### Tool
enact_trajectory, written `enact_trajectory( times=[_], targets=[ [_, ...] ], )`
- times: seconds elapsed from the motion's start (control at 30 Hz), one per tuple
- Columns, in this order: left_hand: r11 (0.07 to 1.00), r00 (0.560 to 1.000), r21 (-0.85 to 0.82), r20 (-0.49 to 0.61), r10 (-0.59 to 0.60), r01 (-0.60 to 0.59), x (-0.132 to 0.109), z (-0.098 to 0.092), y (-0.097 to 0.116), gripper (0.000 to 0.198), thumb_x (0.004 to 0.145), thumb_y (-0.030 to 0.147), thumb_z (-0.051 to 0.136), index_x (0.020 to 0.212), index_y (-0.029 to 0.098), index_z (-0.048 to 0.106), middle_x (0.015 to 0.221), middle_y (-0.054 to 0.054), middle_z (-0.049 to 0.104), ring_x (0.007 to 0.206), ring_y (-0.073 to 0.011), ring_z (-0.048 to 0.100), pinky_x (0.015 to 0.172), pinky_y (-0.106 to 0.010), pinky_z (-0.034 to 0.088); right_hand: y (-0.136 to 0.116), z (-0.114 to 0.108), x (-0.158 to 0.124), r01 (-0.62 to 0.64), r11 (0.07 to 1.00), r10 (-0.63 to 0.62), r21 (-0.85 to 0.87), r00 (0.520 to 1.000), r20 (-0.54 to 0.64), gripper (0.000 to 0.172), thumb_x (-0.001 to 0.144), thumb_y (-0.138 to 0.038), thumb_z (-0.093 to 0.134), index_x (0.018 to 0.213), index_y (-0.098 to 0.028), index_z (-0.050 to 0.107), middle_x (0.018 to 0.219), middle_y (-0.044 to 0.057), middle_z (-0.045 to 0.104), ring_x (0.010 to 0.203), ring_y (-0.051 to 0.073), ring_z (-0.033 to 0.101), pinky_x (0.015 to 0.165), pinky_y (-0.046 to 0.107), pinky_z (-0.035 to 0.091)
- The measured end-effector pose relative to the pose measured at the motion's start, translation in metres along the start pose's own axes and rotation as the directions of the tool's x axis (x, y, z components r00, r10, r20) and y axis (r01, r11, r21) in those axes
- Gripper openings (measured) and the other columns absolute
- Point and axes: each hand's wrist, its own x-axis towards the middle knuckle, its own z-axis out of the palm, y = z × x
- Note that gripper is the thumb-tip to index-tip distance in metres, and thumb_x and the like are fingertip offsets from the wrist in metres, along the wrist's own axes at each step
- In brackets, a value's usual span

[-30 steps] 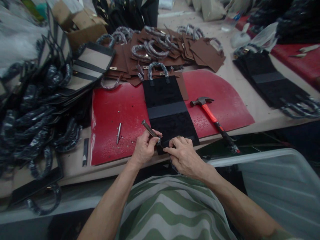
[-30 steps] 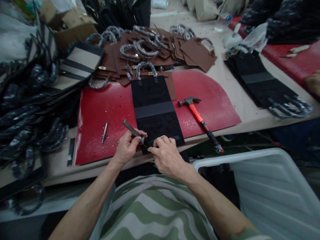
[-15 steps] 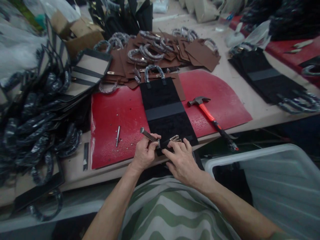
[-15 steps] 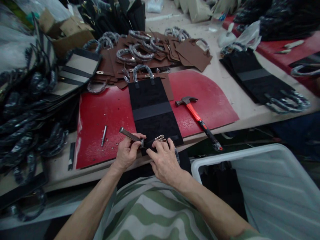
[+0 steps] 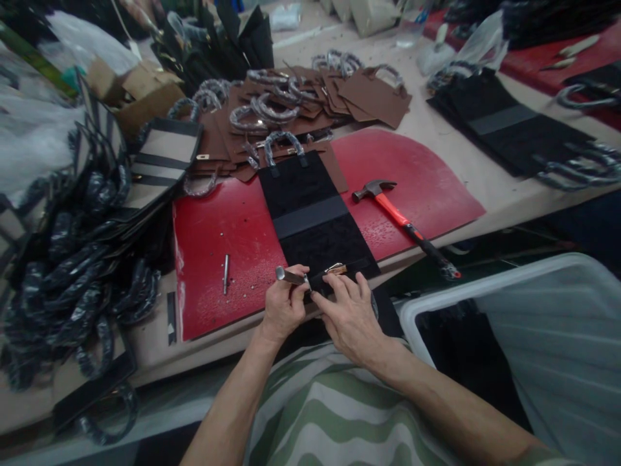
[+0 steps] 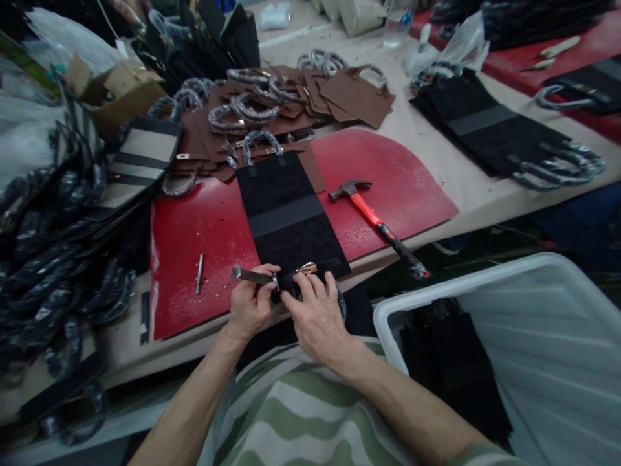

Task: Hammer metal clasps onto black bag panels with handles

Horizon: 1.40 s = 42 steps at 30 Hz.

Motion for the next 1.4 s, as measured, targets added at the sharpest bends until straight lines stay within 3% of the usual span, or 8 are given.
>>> enact_trajectory(
  times=[0.23,0.37,0.47,0.57,0.77,0.97,1.2,1.4],
  targets=[
    [0.998,0.999,0.045,0.006,0.032,-0.032,-0.004,0.006,-0.001,0.009,0.097,0.020,0.045,0.102,0.019,0.053,0.107,-0.012,0.069,0.103,-0.0200,0.067,0.090,-0.037,0.056,0.008,-0.015,-0.009,-0.005,0.988,0.034,0.155,0.982,-0.188,0.033,0.089,-0.018,0.055,0.122,-0.021,0.063,0.138,0.014,0.050,0.129,0.031,0.042,0.114,0.057,0.023],
    [0.997,0.998,0.053,-0.030,0.057,-0.055,-0.006,0.010,-0.003,0.007,0.096,0.020,0.046,0.100,0.019,0.053,0.107,-0.012,0.069,0.103,-0.0207,0.067,0.091,-0.038,0.056,0.037,-0.012,-0.028,-0.217,0.879,0.402,0.425,0.818,-0.413,0.029,0.087,-0.030,0.059,0.112,-0.017,0.062,0.122,0.016,0.056,0.116,0.030,0.051,0.102,0.052,0.040],
    [0.997,0.997,0.048,-0.042,0.068,-0.066,-0.008,0.012,-0.004,0.009,0.095,0.017,0.048,0.102,0.019,0.053,0.108,-0.012,0.069,0.104,-0.0207,0.067,0.091,-0.037,0.056,0.050,-0.003,-0.035,-0.427,0.474,0.723,0.770,0.688,-0.064,0.045,0.074,-0.046,0.070,0.107,-0.017,0.058,0.108,0.014,0.062,0.098,0.029,0.062,0.083,0.046,0.051],
    [0.996,0.997,0.068,-0.039,0.063,-0.060,-0.007,0.012,-0.003,0.010,0.095,0.017,0.048,0.103,0.019,0.053,0.109,-0.012,0.070,0.103,-0.0206,0.068,0.090,-0.036,0.056,0.041,0.001,-0.026,-0.496,-0.052,0.589,0.867,0.685,0.428,0.047,0.072,-0.055,0.071,0.096,-0.017,0.057,0.084,0.008,0.067,0.066,0.019,0.064,0.057,0.031,0.050],
    [0.994,0.998,0.105,-0.059,0.018,-0.012,0.012,0.007,-0.008,0.018,0.093,0.016,0.049,0.108,0.017,0.058,0.105,-0.010,0.070,0.098,-0.0202,0.068,0.087,-0.034,0.057,0.013,-0.016,0.022,-0.307,-0.235,0.550,0.922,0.740,0.387,0.045,0.072,-0.058,0.072,0.078,-0.019,0.051,0.058,-0.007,0.054,0.037,0.004,0.039,0.034,0.017,0.028],
    [0.996,0.999,0.088,-0.046,-0.008,0.012,0.019,0.007,-0.015,0.021,0.092,0.019,0.049,0.111,0.018,0.059,0.104,-0.009,0.070,0.097,-0.0202,0.069,0.088,-0.033,0.057,0.031,-0.010,0.026,-0.407,-0.070,0.514,0.911,0.768,0.382,0.041,0.078,-0.059,0.063,0.079,-0.020,0.051,0.062,-0.003,0.059,0.043,0.011,0.054,0.041,0.021,0.041],
    [0.998,0.996,0.027,-0.072,-0.049,0.051,0.015,0.010,-0.014,0.019,0.093,0.018,0.051,0.109,0.017,0.060,0.106,-0.010,0.071,0.098,-0.0202,0.069,0.089,-0.034,0.057,0.073,-0.036,0.011,-0.490,0.832,0.527,0.261,0.845,-0.092,0.038,0.096,-0.049,0.041,0.082,-0.020,0.061,0.074,0.008,0.065,0.072,0.024,0.064,0.068,0.033,0.044],
    [0.998,0.996,0.012,-0.067,-0.066,0.067,0.013,0.009,-0.014,0.020,0.093,0.020,0.051,0.111,0.018,0.060,0.106,-0.010,0.071,0.099,-0.0202,0.070,0.088,-0.033,0.057,0.136,-0.070,0.027,-0.490,0.833,0.381,-0.257,0.845,-0.377,0.036,0.091,-0.040,0.052,0.107,-0.010,0.061,0.103,0.021,0.060,0.094,0.032,0.055,0.077,0.039,0.041]
  ],
)
